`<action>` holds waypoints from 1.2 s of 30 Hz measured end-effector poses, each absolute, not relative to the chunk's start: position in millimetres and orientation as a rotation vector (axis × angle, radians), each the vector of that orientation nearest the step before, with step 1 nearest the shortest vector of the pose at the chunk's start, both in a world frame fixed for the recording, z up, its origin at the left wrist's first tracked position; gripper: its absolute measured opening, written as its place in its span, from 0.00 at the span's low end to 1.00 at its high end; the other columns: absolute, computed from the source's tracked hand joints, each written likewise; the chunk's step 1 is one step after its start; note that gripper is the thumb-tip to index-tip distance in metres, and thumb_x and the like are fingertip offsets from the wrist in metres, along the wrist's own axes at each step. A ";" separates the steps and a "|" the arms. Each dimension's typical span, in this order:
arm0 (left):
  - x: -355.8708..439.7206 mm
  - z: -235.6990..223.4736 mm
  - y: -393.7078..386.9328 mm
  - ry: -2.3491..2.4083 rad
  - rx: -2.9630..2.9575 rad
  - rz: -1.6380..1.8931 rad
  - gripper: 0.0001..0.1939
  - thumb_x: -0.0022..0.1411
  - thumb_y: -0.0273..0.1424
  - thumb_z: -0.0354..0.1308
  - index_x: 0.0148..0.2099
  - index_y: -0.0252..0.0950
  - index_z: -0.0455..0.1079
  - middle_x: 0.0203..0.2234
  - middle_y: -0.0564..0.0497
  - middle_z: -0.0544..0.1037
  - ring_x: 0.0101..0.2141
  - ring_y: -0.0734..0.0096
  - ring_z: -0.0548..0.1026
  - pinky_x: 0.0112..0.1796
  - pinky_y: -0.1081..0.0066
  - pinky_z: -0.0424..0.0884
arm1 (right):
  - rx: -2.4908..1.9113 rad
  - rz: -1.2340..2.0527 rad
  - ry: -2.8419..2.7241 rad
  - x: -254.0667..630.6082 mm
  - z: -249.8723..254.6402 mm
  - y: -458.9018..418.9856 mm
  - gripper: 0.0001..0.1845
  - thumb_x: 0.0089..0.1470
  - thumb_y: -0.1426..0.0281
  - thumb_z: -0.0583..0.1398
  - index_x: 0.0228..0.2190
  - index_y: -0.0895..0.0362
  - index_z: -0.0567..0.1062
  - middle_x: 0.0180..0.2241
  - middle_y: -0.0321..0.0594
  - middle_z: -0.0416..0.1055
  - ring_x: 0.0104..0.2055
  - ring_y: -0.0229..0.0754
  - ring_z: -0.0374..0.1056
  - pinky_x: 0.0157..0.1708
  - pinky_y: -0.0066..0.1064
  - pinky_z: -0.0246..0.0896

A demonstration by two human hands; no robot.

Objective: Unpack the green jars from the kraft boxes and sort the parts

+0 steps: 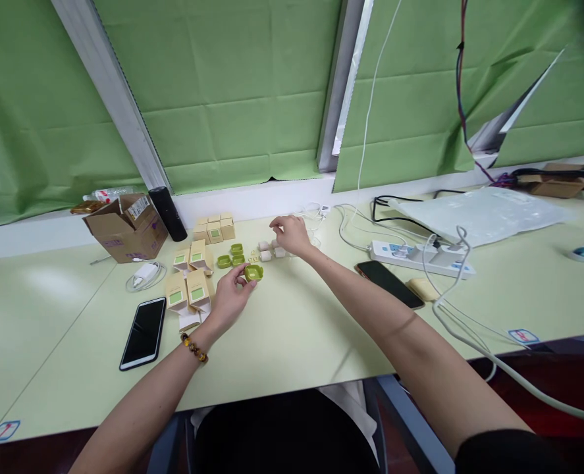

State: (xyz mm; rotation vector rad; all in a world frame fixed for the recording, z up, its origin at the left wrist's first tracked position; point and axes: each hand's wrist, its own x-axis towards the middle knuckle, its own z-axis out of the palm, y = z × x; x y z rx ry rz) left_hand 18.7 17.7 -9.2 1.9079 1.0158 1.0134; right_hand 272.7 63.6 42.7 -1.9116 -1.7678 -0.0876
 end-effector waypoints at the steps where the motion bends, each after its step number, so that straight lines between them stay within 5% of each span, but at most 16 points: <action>1: 19.0 -9.7 18.2 1.009 1.905 1.026 0.26 0.62 0.34 0.66 0.62 0.36 0.75 0.30 0.53 0.77 0.34 0.66 0.76 0.42 0.66 0.72 | -1.886 -0.084 -1.695 269.1 38.5 51.2 0.20 0.67 0.73 0.50 0.50 0.57 0.79 0.48 0.47 0.81 0.51 0.49 0.73 0.53 0.40 0.61; 4: 20.5 -11.4 18.7 0.958 1.872 1.076 0.27 0.61 0.33 0.67 0.62 0.37 0.74 0.36 0.50 0.80 0.35 0.68 0.76 0.45 0.66 0.72 | -1.594 0.212 -1.438 250.0 13.3 10.8 0.13 0.64 0.69 0.54 0.39 0.55 0.78 0.32 0.40 0.79 0.34 0.45 0.73 0.37 0.36 0.65; 6: 21.7 -11.8 18.2 0.907 1.839 1.112 0.27 0.62 0.33 0.67 0.63 0.36 0.73 0.41 0.48 0.80 0.37 0.69 0.75 0.46 0.66 0.73 | -1.418 0.370 -1.412 233.4 -8.6 -14.0 0.09 0.61 0.67 0.57 0.38 0.55 0.77 0.28 0.36 0.75 0.31 0.43 0.71 0.35 0.35 0.66; 11: 22.7 -6.5 12.1 0.841 1.841 1.149 0.26 0.61 0.32 0.68 0.61 0.38 0.73 0.42 0.48 0.79 0.38 0.69 0.75 0.44 0.68 0.71 | -1.214 0.627 -1.380 203.2 -37.6 -49.6 0.25 0.57 0.61 0.65 0.54 0.51 0.69 0.42 0.39 0.74 0.37 0.43 0.74 0.32 0.34 0.69; 17: 20.1 -0.5 3.4 0.807 2.026 1.092 0.24 0.64 0.32 0.65 0.62 0.41 0.74 0.44 0.48 0.81 0.39 0.67 0.74 0.46 0.66 0.71 | -1.062 0.351 -1.620 203.7 -24.9 -58.3 0.36 0.58 0.67 0.66 0.65 0.46 0.63 0.63 0.51 0.63 0.57 0.53 0.68 0.44 0.45 0.76; 22: 16.5 -3.6 2.5 0.723 2.226 1.004 0.26 0.71 0.35 0.60 0.69 0.42 0.71 0.43 0.46 0.80 0.41 0.62 0.73 0.53 0.59 0.70 | -0.967 0.242 -1.687 209.2 -24.9 -57.6 0.27 0.65 0.66 0.63 0.64 0.46 0.69 0.58 0.50 0.68 0.57 0.53 0.69 0.46 0.46 0.76; 29: 13.2 2.2 -1.3 0.616 2.180 1.065 0.28 0.73 0.40 0.57 0.71 0.40 0.65 0.42 0.47 0.77 0.38 0.65 0.70 0.46 0.64 0.71 | -0.936 0.470 -1.544 208.6 -27.3 -54.9 0.24 0.65 0.58 0.64 0.60 0.48 0.74 0.55 0.49 0.71 0.55 0.51 0.71 0.55 0.50 0.72; 36: 16.6 -3.9 -1.6 0.653 2.140 1.265 0.10 0.69 0.33 0.63 0.51 0.39 0.76 0.42 0.46 0.81 0.40 0.65 0.78 0.46 0.64 0.74 | -0.810 0.958 -1.261 211.9 -27.3 -54.6 0.32 0.57 0.50 0.70 0.58 0.48 0.73 0.51 0.44 0.74 0.49 0.47 0.76 0.55 0.45 0.74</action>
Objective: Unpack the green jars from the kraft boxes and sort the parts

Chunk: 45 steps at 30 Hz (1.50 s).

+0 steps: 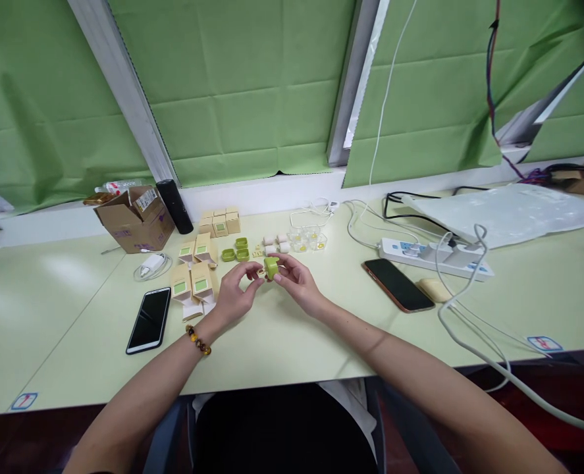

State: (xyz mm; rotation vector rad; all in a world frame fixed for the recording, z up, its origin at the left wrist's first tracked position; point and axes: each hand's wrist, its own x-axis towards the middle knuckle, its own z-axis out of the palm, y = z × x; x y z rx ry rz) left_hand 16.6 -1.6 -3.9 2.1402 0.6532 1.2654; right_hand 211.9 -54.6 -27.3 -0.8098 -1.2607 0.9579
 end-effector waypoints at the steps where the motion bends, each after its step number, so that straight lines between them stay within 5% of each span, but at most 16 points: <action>1: 16.8 -5.2 -1.3 0.669 2.167 1.288 0.08 0.70 0.33 0.62 0.49 0.39 0.78 0.41 0.46 0.82 0.40 0.64 0.79 0.47 0.63 0.75 | -0.794 0.983 -1.236 211.6 -27.0 -54.8 0.31 0.56 0.51 0.71 0.56 0.49 0.74 0.51 0.44 0.74 0.47 0.46 0.76 0.55 0.45 0.74; 6: 16.1 -8.2 -0.5 0.732 2.208 1.385 0.08 0.71 0.34 0.62 0.47 0.42 0.82 0.41 0.47 0.86 0.42 0.62 0.83 0.48 0.61 0.77 | -0.756 1.062 -1.185 207.3 -24.6 -56.8 0.28 0.54 0.51 0.73 0.49 0.51 0.76 0.49 0.44 0.76 0.43 0.45 0.77 0.53 0.46 0.74; 17: 23.0 -9.7 -3.3 0.771 1.823 1.329 0.06 0.63 0.30 0.64 0.38 0.37 0.83 0.31 0.49 0.85 0.30 0.68 0.81 0.36 0.68 0.79 | -0.785 1.042 -1.170 200.2 -21.6 -58.1 0.27 0.48 0.56 0.77 0.46 0.52 0.76 0.40 0.40 0.79 0.44 0.47 0.78 0.52 0.46 0.75; 23: 24.2 -15.1 -4.0 0.754 1.752 1.328 0.05 0.62 0.29 0.65 0.36 0.37 0.82 0.28 0.50 0.84 0.28 0.70 0.80 0.34 0.69 0.78 | -0.871 0.885 -1.210 195.6 -22.3 -60.0 0.27 0.48 0.56 0.76 0.46 0.51 0.77 0.44 0.42 0.78 0.47 0.48 0.76 0.55 0.47 0.73; 29: 26.1 -18.4 -3.9 0.747 1.722 1.327 0.07 0.62 0.34 0.68 0.39 0.36 0.83 0.33 0.48 0.85 0.30 0.68 0.81 0.37 0.66 0.80 | -0.898 0.795 -1.258 199.1 -25.6 -55.3 0.25 0.53 0.55 0.73 0.49 0.51 0.78 0.46 0.43 0.73 0.46 0.48 0.75 0.51 0.46 0.75; 36: 20.7 -10.0 -0.5 0.768 2.065 1.160 0.34 0.64 0.30 0.67 0.71 0.44 0.66 0.57 0.43 0.80 0.55 0.57 0.79 0.57 0.55 0.74 | -1.055 0.279 -1.563 208.0 -19.4 -59.7 0.23 0.60 0.68 0.67 0.57 0.49 0.77 0.50 0.46 0.69 0.48 0.47 0.71 0.47 0.43 0.76; 42: 19.1 -8.5 3.2 0.778 2.168 1.044 0.24 0.64 0.27 0.66 0.62 0.45 0.74 0.56 0.45 0.79 0.56 0.57 0.76 0.57 0.55 0.73 | -1.106 0.135 -1.698 211.2 -24.0 -61.5 0.19 0.61 0.72 0.64 0.53 0.52 0.74 0.47 0.46 0.73 0.39 0.45 0.71 0.42 0.42 0.75; 45: 19.7 -9.4 3.7 0.780 2.150 1.032 0.21 0.63 0.27 0.67 0.58 0.44 0.76 0.53 0.46 0.80 0.53 0.59 0.77 0.54 0.57 0.75 | -1.114 0.095 -1.742 213.0 -23.5 -62.6 0.14 0.62 0.72 0.64 0.49 0.53 0.76 0.48 0.47 0.75 0.44 0.48 0.74 0.44 0.43 0.75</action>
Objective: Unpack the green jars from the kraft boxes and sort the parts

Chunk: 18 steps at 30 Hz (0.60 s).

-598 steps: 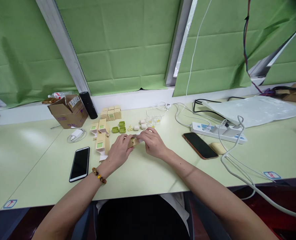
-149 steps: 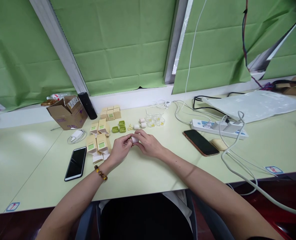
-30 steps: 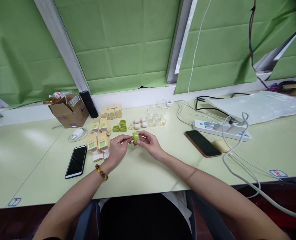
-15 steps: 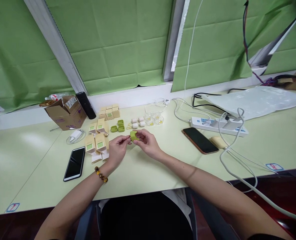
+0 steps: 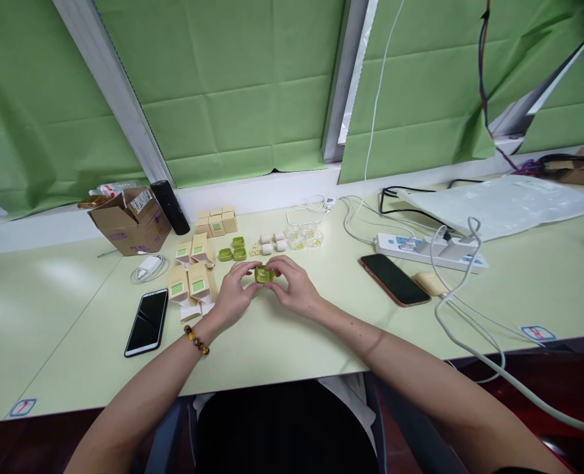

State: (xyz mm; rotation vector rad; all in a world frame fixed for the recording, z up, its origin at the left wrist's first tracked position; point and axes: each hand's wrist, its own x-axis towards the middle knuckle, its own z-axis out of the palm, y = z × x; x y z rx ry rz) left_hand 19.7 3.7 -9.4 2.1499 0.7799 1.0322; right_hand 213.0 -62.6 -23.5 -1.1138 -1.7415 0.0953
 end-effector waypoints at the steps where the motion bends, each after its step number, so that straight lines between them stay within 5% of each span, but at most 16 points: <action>1: 20.0 -9.6 3.1 0.784 2.146 1.033 0.21 0.63 0.27 0.68 0.57 0.44 0.76 0.53 0.46 0.80 0.52 0.59 0.77 0.54 0.58 0.76 | -1.130 0.070 -1.754 213.5 -23.0 -62.9 0.13 0.62 0.71 0.64 0.49 0.52 0.77 0.50 0.47 0.75 0.47 0.49 0.74 0.46 0.44 0.75; 9: 22.3 -12.1 -5.0 0.704 2.275 1.048 0.22 0.62 0.21 0.66 0.56 0.44 0.75 0.50 0.48 0.80 0.54 0.58 0.74 0.56 0.54 0.74 | -1.245 -0.305 -1.837 214.4 -22.5 -61.6 0.09 0.63 0.74 0.64 0.33 0.51 0.84 0.46 0.42 0.80 0.48 0.51 0.70 0.40 0.41 0.72; 18: 20.0 -9.9 -4.5 0.724 2.344 1.006 0.21 0.62 0.22 0.65 0.56 0.42 0.73 0.51 0.47 0.79 0.55 0.56 0.74 0.58 0.52 0.73 | -1.260 -0.308 -1.877 213.4 -16.6 -59.6 0.08 0.64 0.76 0.61 0.35 0.54 0.80 0.45 0.49 0.76 0.52 0.54 0.65 0.42 0.44 0.71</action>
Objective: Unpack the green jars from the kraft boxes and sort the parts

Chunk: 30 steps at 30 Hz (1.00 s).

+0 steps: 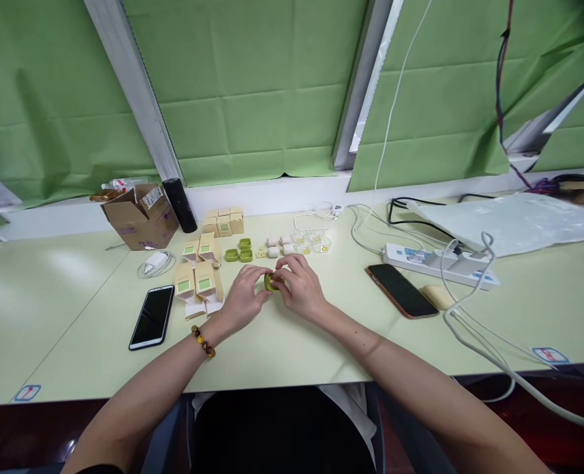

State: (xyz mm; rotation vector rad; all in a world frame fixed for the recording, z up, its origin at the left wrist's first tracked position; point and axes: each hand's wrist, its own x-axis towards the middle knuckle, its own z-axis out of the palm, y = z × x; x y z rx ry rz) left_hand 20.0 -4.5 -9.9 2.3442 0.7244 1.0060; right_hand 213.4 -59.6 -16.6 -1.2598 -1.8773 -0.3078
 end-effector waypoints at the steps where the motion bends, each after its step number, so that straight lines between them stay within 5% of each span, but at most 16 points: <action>1: 20.2 -8.5 -5.1 0.750 2.339 0.992 0.21 0.61 0.22 0.65 0.55 0.42 0.73 0.51 0.47 0.79 0.55 0.55 0.74 0.58 0.53 0.73 | -1.256 -0.294 -1.879 214.0 -16.2 -59.1 0.08 0.64 0.75 0.61 0.35 0.54 0.79 0.45 0.49 0.75 0.51 0.55 0.65 0.43 0.45 0.71; 13: 15.1 -6.6 2.7 0.986 2.370 0.808 0.17 0.59 0.26 0.66 0.51 0.40 0.76 0.47 0.44 0.81 0.51 0.49 0.76 0.53 0.52 0.74 | -1.180 -0.103 -1.752 212.0 7.2 -46.7 0.04 0.63 0.71 0.63 0.35 0.51 0.78 0.43 0.45 0.75 0.51 0.53 0.67 0.50 0.47 0.67; 19: 12.7 -20.3 12.3 1.035 2.361 0.763 0.19 0.58 0.26 0.67 0.53 0.40 0.77 0.47 0.42 0.81 0.51 0.49 0.77 0.51 0.55 0.74 | -1.809 -0.054 -1.962 223.6 44.7 33.6 0.09 0.65 0.71 0.60 0.40 0.53 0.82 0.44 0.41 0.82 0.50 0.47 0.71 0.55 0.40 0.56; 25: 12.2 -22.0 16.5 1.070 2.409 0.735 0.18 0.56 0.27 0.70 0.50 0.40 0.78 0.44 0.40 0.81 0.50 0.46 0.77 0.48 0.56 0.74 | -2.002 -0.039 -2.061 206.9 37.4 100.5 0.10 0.57 0.76 0.63 0.37 0.56 0.85 0.41 0.50 0.83 0.51 0.50 0.71 0.55 0.40 0.48; 30: 14.0 -18.6 15.3 1.127 2.476 0.682 0.16 0.54 0.28 0.71 0.46 0.40 0.80 0.40 0.40 0.82 0.50 0.41 0.75 0.49 0.52 0.70 | -2.073 -0.063 -2.100 196.0 22.3 119.1 0.18 0.54 0.72 0.64 0.47 0.60 0.84 0.46 0.57 0.82 0.55 0.55 0.68 0.55 0.42 0.47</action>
